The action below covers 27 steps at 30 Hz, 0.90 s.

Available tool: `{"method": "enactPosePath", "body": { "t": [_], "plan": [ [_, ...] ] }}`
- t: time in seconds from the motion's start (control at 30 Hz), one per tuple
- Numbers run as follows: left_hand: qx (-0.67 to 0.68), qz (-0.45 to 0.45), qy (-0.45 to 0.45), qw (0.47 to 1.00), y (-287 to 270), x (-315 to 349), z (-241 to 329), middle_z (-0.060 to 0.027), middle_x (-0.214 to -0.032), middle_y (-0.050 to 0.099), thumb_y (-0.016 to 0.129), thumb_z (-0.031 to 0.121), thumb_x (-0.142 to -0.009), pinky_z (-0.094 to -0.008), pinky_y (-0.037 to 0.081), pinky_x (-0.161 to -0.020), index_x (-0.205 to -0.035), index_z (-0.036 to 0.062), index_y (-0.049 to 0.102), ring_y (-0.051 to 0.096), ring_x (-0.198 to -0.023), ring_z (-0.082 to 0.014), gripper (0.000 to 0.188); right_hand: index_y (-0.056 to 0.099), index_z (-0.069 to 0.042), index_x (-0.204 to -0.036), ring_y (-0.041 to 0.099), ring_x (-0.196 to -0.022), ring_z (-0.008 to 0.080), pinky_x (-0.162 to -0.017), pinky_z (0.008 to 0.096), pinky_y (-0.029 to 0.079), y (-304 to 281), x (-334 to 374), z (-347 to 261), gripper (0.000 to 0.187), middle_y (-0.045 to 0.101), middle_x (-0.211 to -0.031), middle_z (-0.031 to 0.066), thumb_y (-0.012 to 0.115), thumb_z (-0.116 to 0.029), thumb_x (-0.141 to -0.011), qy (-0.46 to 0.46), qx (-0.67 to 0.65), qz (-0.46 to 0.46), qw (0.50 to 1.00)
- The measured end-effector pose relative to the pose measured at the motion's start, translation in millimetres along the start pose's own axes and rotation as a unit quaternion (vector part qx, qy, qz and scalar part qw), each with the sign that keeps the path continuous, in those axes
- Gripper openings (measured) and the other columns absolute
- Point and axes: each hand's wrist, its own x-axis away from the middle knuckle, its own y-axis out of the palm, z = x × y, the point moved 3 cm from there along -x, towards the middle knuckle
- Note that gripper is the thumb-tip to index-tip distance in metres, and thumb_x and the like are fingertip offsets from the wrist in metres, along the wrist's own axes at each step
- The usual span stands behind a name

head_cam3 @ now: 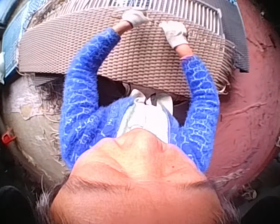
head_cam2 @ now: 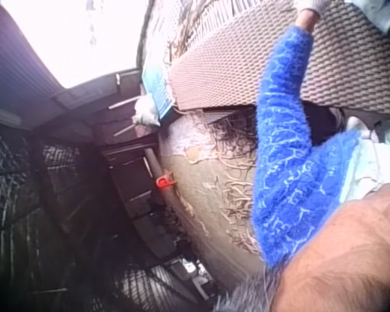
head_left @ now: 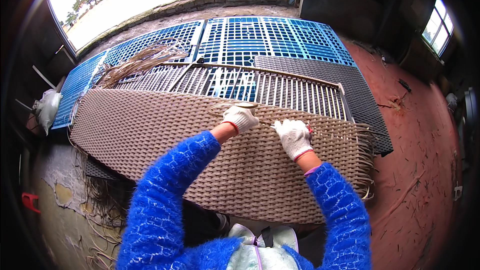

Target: The person sits on the floor and weaves a large brown mat by hand, interlacing thin strips of material through a metal grid frame. They repeatedly pull and adjust the strips to tighten the weave and occasionally flip the mat to work on different sections.

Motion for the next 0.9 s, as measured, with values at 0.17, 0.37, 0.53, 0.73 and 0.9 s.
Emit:
{"method": "enactPosePath", "body": {
  "t": [0.17, 0.37, 0.53, 0.73, 0.9],
  "plan": [
    [-0.025, -0.033, 0.002, 0.999, 1.6, 2.3, 7.6, -0.0151, -0.095, 0.075, 0.059, 0.030, -0.085, -0.0445, 0.057, -0.077, -0.097, 0.0109, 0.074, 0.072, -0.086, -0.0331, 0.027, 0.067, -0.016, -0.121, 0.071, -0.084, 0.0262, -0.074, 0.0407, 0.055, 0.2, -3.7, -1.9, 0.029, 0.069, -0.093, 0.0090, 0.056, -0.016, -0.094, -0.009, -0.007, 0.006, 1.000],
    [0.007, -0.057, -0.025, 0.998, -4.8, -0.9, 8.9, -0.0126, -0.094, 0.075, 0.061, 0.032, -0.086, -0.0399, 0.056, -0.077, -0.104, 0.0128, 0.073, 0.072, -0.084, -0.0286, 0.029, 0.067, -0.016, -0.124, 0.070, -0.084, 0.0268, -0.074, 0.0410, 0.056, 6.7, -6.3, 1.5, 0.034, 0.069, -0.093, 0.0094, 0.057, -0.015, -0.092, -0.018, -0.027, 0.012, 0.999],
    [-0.035, -0.058, -0.005, 0.998, -2.6, -5.0, 13.4, -0.0126, -0.093, 0.075, 0.060, 0.026, -0.084, -0.0402, 0.057, -0.077, -0.099, 0.0123, 0.073, 0.072, -0.085, -0.0284, 0.024, 0.067, -0.017, -0.124, 0.071, -0.083, 0.0269, -0.073, 0.0410, 0.056, 8.4, -6.1, 4.1, 0.033, 0.069, -0.093, 0.0090, 0.057, -0.015, -0.093, -0.019, -0.028, 0.021, 0.999],
    [-0.023, -0.031, 0.019, 0.999, 8.5, -9.4, 3.6, -0.0107, -0.093, 0.075, 0.064, 0.034, -0.088, -0.0406, 0.057, -0.079, -0.099, 0.0145, 0.074, 0.073, -0.087, -0.0284, 0.024, 0.066, -0.020, -0.121, 0.072, -0.085, 0.0277, -0.072, 0.0422, 0.057, -2.3, -9.5, 5.3, 0.027, 0.069, -0.094, 0.0096, 0.056, -0.018, -0.096, 0.001, -0.031, -0.035, 0.999],
    [-0.081, 0.004, 0.059, 0.995, 25.8, -15.7, -4.1, -0.0162, -0.090, 0.075, 0.064, 0.028, -0.093, -0.0452, 0.059, -0.077, -0.093, 0.0101, 0.075, 0.074, -0.085, -0.0332, 0.021, 0.067, -0.022, -0.116, 0.074, -0.090, 0.0321, -0.071, 0.0475, 0.059, -10.1, -21.0, 18.9, 0.021, 0.073, -0.099, 0.0111, 0.053, -0.021, -0.100, 0.031, -0.085, -0.185, 0.979]
  ]
}}
